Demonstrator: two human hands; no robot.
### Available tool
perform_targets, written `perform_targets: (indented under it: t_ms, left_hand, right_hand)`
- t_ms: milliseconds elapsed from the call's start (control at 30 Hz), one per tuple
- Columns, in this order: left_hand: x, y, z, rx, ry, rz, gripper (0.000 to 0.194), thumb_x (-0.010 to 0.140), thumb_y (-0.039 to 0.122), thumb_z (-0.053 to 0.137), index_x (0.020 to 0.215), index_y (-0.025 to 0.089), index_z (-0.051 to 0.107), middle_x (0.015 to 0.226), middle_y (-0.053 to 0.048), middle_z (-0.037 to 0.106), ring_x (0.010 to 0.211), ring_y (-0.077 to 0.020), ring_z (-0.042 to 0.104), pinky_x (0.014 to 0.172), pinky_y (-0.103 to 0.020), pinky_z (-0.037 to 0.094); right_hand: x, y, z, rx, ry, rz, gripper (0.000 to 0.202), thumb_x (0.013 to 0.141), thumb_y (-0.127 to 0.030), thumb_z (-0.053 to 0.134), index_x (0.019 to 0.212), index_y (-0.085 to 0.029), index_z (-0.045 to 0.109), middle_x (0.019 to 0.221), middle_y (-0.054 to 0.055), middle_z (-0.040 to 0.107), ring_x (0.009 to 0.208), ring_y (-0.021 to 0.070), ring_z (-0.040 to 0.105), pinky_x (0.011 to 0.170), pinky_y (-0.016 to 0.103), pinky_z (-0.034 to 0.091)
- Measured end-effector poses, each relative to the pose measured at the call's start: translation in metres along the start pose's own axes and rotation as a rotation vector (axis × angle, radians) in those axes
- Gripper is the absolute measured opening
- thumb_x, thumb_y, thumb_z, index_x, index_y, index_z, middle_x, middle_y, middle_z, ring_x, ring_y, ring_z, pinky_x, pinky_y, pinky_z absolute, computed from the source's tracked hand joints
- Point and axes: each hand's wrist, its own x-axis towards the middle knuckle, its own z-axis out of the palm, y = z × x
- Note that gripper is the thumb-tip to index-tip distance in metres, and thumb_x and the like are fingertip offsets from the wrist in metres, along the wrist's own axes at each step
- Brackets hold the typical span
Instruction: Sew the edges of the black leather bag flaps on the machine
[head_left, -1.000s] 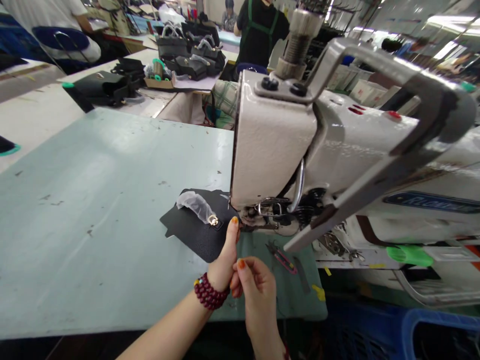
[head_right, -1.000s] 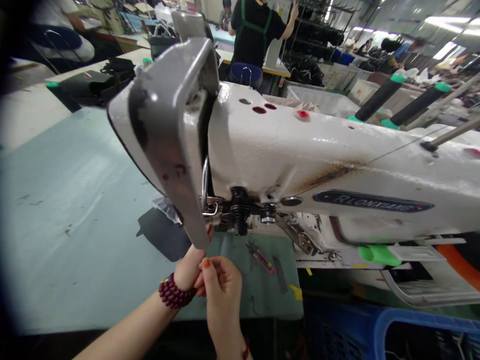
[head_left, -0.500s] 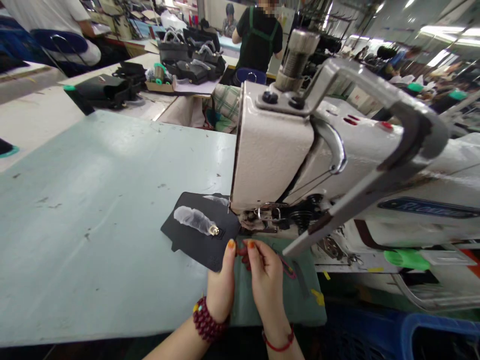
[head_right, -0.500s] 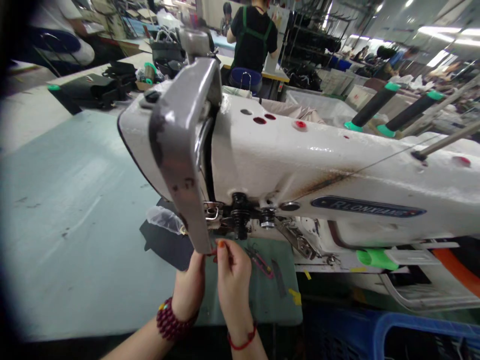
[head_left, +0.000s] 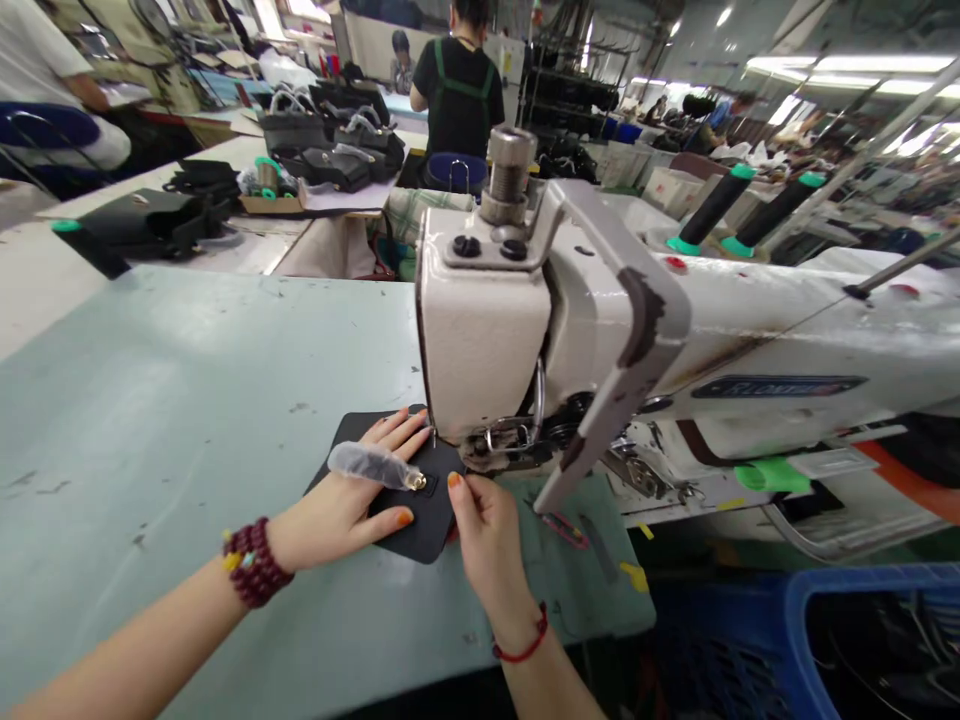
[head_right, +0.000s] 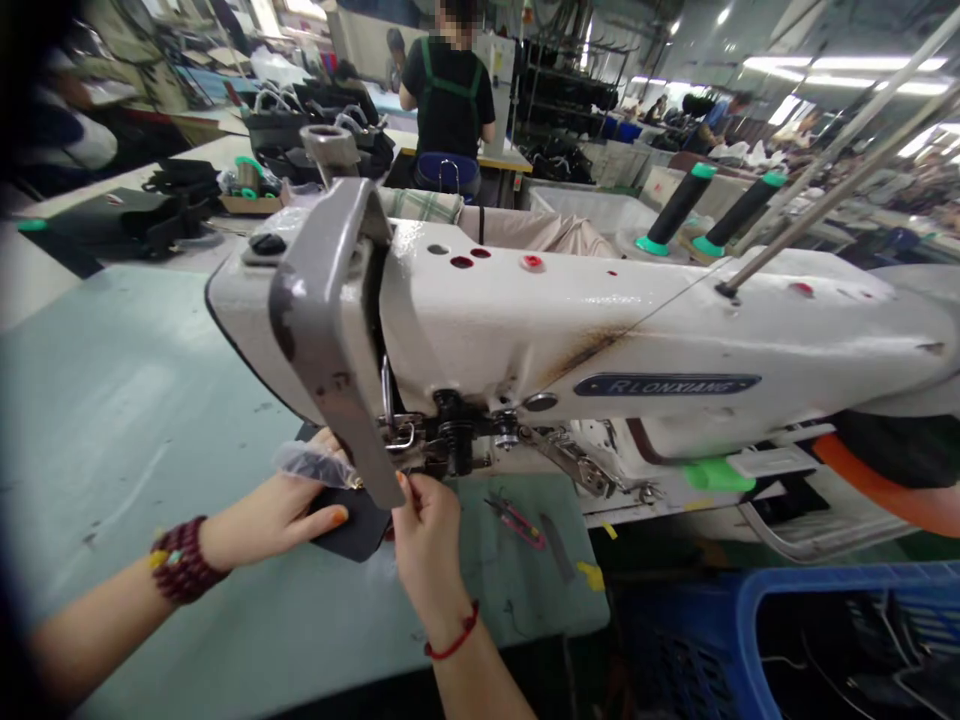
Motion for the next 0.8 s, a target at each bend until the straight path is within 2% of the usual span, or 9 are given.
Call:
perform_targets:
  t_ms: [100,200,267,367,567,800]
  left_hand:
    - [0.017,0.004,-0.010,0.021,0.038,0.051,0.063,0.092,0.048,0.054,0.147,0.023,0.036,0.149,-0.014,0.041,0.137,-0.0361,0.037,0.113,-0.055,0.032]
    - [0.016,0.023,-0.014,0.099,0.121,-0.025,0.054,0.089,0.046,0.059,0.137,0.024,0.049,0.134,-0.013,0.051,0.121,-0.0328,0.050,0.102,-0.050,0.043]
    - [0.013,0.036,-0.015,0.154,0.149,-0.087,0.051,0.089,0.046,0.060,0.135,0.024,0.052,0.130,-0.013,0.052,0.118,-0.0328,0.051,0.099,-0.051,0.044]
    - [0.011,0.047,-0.013,0.171,0.128,-0.144,0.052,0.090,0.048,0.058,0.136,0.023,0.052,0.130,-0.013,0.052,0.119,-0.0319,0.049,0.100,-0.050,0.042]
    - [0.014,0.054,-0.013,0.166,0.114,-0.207,0.051,0.090,0.054,0.056,0.132,0.025,0.056,0.131,-0.011,0.052,0.117,-0.0304,0.049,0.102,-0.050,0.041]
    - [0.019,0.056,-0.015,0.187,0.137,-0.223,0.050,0.092,0.049,0.054,0.134,0.022,0.055,0.131,-0.012,0.055,0.119,-0.0315,0.050,0.103,-0.050,0.043]
  right_hand:
    - [-0.001,0.000,-0.006,-0.014,0.005,0.015,0.043,0.094,-0.040,0.045,0.059,-0.017,0.038,0.057,-0.004,0.033,0.055,0.0085,0.029,0.049,0.022,0.021]
    - [-0.001,0.000,-0.015,-0.030,-0.028,0.037,0.041,0.094,-0.041,0.046,0.061,-0.016,0.044,0.059,-0.003,0.035,0.058,0.0093,0.030,0.052,0.022,0.022]
    - [-0.001,0.000,-0.021,-0.025,-0.063,0.063,0.040,0.094,-0.042,0.047,0.064,-0.015,0.049,0.062,-0.003,0.038,0.060,0.0098,0.031,0.054,0.022,0.024]
    - [0.000,-0.001,-0.028,-0.021,-0.086,0.081,0.040,0.095,-0.043,0.047,0.067,-0.015,0.051,0.064,-0.002,0.041,0.061,0.0103,0.033,0.055,0.022,0.026]
    - [0.001,-0.001,-0.028,0.016,-0.101,0.060,0.040,0.095,-0.043,0.048,0.069,-0.014,0.055,0.065,-0.001,0.049,0.063,0.0114,0.041,0.058,0.021,0.032]
    - [0.001,0.003,-0.026,0.095,-0.081,0.082,0.039,0.095,-0.043,0.050,0.070,-0.014,0.059,0.068,0.000,0.053,0.066,0.0125,0.045,0.059,0.021,0.035]
